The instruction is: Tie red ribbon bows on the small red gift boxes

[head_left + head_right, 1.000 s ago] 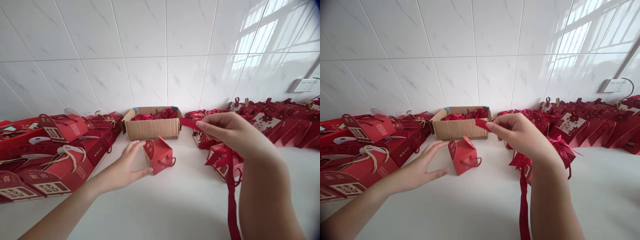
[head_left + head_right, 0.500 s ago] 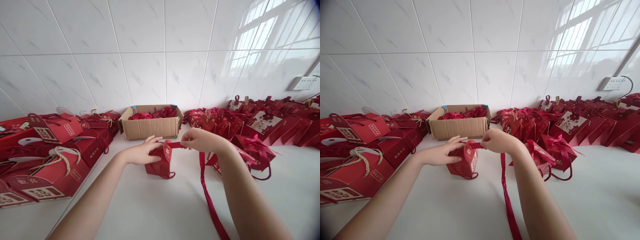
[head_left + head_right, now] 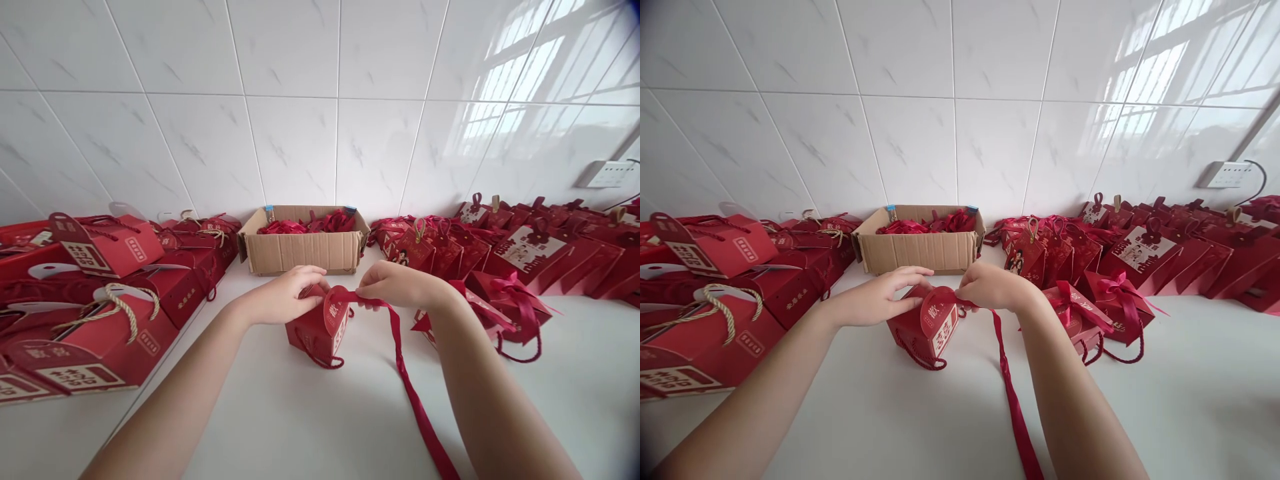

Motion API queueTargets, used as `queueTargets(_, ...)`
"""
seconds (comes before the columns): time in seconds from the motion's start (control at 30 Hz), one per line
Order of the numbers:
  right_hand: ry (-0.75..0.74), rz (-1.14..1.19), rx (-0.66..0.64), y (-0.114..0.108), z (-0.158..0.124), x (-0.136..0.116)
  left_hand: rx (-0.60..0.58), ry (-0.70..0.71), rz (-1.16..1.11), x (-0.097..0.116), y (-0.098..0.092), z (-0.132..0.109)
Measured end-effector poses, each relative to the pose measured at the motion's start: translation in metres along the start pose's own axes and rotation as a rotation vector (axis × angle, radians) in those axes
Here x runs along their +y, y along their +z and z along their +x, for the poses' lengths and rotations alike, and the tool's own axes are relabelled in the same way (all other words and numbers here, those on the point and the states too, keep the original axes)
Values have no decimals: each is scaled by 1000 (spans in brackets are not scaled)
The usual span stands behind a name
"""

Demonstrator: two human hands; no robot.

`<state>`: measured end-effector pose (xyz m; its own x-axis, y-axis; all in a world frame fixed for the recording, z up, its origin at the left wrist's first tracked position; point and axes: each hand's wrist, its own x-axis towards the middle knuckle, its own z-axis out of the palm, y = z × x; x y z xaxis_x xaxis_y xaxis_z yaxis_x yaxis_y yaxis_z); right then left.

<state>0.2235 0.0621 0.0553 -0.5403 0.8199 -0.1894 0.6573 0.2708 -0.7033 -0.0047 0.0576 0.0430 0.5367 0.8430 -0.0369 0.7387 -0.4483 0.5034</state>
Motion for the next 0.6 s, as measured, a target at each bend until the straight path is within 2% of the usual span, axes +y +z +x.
queueTargets(0.13,9,-51,2,5,5,-1,78,32,2,3,2,2)
queueTargets(0.3,43,-245,52,9,7,-5,171,24,1,4,0,1)
queueTargets(0.37,44,-282,64,9,6,-5,153,12,16,3,-2,-1)
queueTargets(0.5,57,-296,32,9,6,-5,11,-31,40,3,-2,-3)
queueTargets(0.6,84,-324,67,9,6,-7,-11,-33,34,4,1,-2)
